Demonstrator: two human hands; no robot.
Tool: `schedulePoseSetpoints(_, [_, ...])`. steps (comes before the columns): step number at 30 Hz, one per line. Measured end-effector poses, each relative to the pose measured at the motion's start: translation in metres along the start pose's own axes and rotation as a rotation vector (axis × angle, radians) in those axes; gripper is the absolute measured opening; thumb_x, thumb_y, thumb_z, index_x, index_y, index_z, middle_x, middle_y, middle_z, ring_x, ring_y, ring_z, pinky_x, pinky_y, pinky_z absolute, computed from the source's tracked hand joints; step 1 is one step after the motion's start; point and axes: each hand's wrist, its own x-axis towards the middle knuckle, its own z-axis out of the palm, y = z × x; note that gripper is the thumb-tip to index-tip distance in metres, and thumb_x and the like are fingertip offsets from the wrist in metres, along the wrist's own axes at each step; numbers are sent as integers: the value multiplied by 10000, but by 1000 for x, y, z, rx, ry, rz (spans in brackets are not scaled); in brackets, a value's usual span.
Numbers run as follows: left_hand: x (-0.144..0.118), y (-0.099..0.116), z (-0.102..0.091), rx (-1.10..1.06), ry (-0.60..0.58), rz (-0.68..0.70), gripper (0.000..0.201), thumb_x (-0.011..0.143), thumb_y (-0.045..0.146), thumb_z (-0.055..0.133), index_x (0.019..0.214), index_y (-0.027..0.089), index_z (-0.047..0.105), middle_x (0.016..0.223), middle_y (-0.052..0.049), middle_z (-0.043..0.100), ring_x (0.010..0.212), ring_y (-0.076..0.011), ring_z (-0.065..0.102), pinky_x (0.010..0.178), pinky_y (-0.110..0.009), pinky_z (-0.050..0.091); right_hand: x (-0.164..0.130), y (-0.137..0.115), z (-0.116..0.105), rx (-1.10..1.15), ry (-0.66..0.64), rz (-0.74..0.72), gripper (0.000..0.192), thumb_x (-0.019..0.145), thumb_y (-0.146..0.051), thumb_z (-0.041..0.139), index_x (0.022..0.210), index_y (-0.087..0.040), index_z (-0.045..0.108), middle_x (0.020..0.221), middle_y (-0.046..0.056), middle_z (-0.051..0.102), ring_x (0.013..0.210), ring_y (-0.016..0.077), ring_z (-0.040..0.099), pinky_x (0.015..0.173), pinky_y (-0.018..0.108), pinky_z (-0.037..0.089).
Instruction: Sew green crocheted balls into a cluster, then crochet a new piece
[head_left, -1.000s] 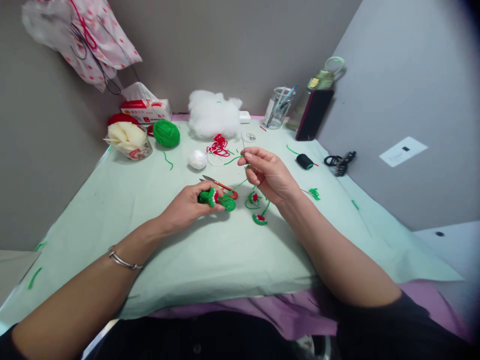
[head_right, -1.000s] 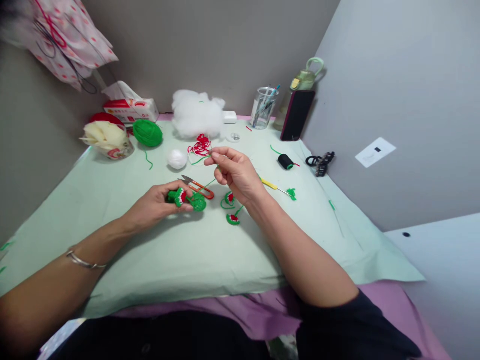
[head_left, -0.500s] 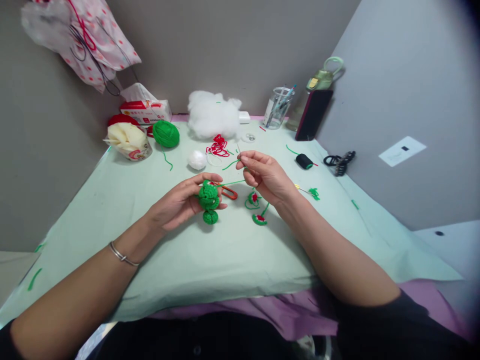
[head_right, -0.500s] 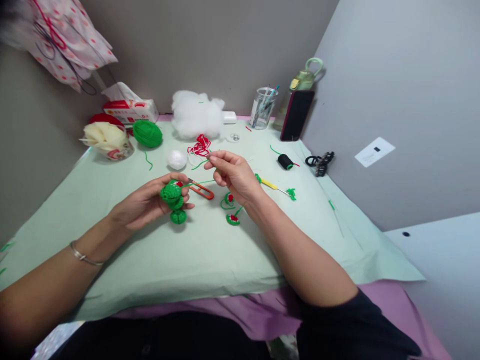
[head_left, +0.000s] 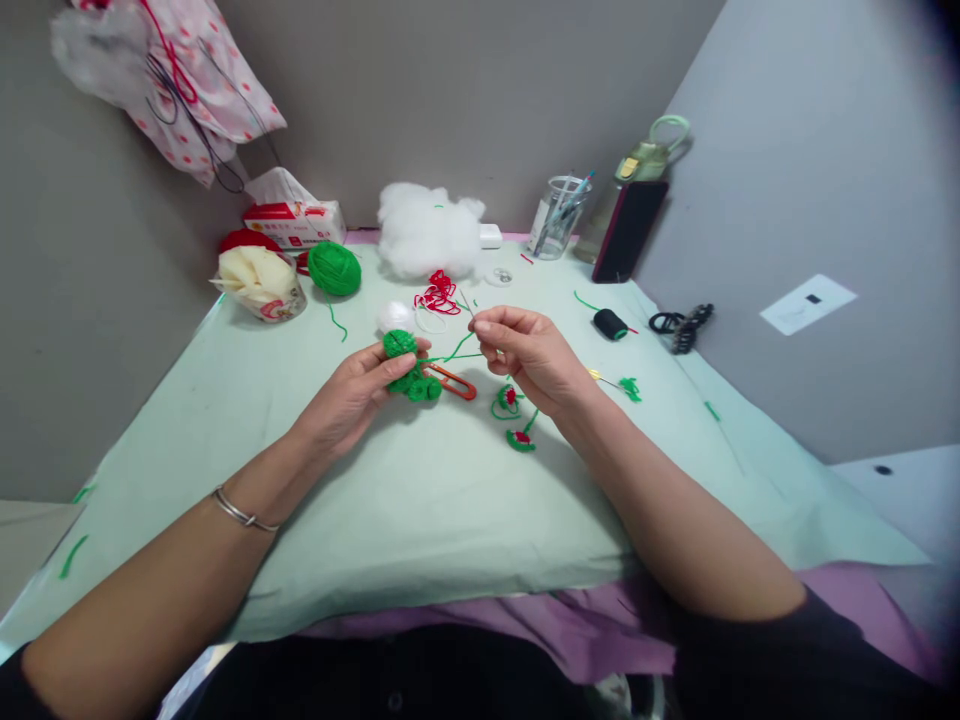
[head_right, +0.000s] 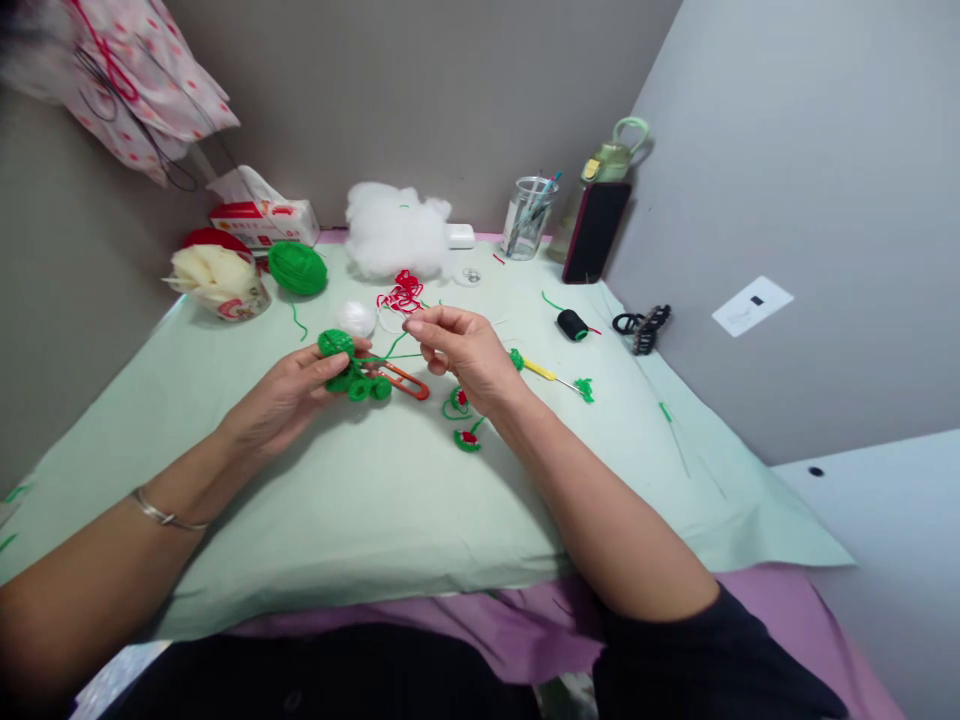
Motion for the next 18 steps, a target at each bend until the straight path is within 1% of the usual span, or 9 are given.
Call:
schedulePoseSetpoints(2, [1,1,-1,-14,10,20,441,832,345,833,1237,211,719,976,-40,731,923,-173,685,830,-268,563,-1,0,0,-33,-40,0,293,662,-367,889,767,-160,710,605,-55,534,531,58,428,467,211,306])
schedulePoseSetpoints(4, [1,3,-2,-42,10,28,459,853,351,814,1278,231,688,946,-30,727,914,-182,694,828,-292,583,-2,1,1,-81,-91,-14,267,686,-365,867,781,-160,724,618,-46,564,515,59,423,470,224,318])
schedulePoseSetpoints(8, [2,3,0,-82,1,23,342,903,407,755,1163,187,722,948,-52,737,849,-180,714,758,-286,609,-5,3,3,-243,-185,-57,202,768,-327,798,849,-146,761,601,-38,577,517,67,428,494,234,331])
schedulePoseSetpoints(12, [2,3,2,-82,0,14,343,917,397,741,1169,164,720,912,-55,742,780,-161,713,716,-261,612,-9,7,7,-357,-269,-64,167,831,-299,722,849,-136,750,565,-36,552,519,78,433,482,231,300])
schedulePoseSetpoints(14, [2,2,2,-83,-1,12,342,909,397,753,1157,163,725,900,-52,742,777,-156,713,707,-246,611,-10,7,8,-387,-290,-68,166,851,-292,688,843,-136,742,558,-38,537,516,80,425,478,231,296])
schedulePoseSetpoints(18, [2,0,0,-97,-5,8,317,893,398,774,1114,174,741,885,-40,743,785,-147,714,708,-222,605,-12,5,8,-462,-277,-83,165,853,-283,667,855,-132,732,575,-30,547,526,81,420,481,233,279])
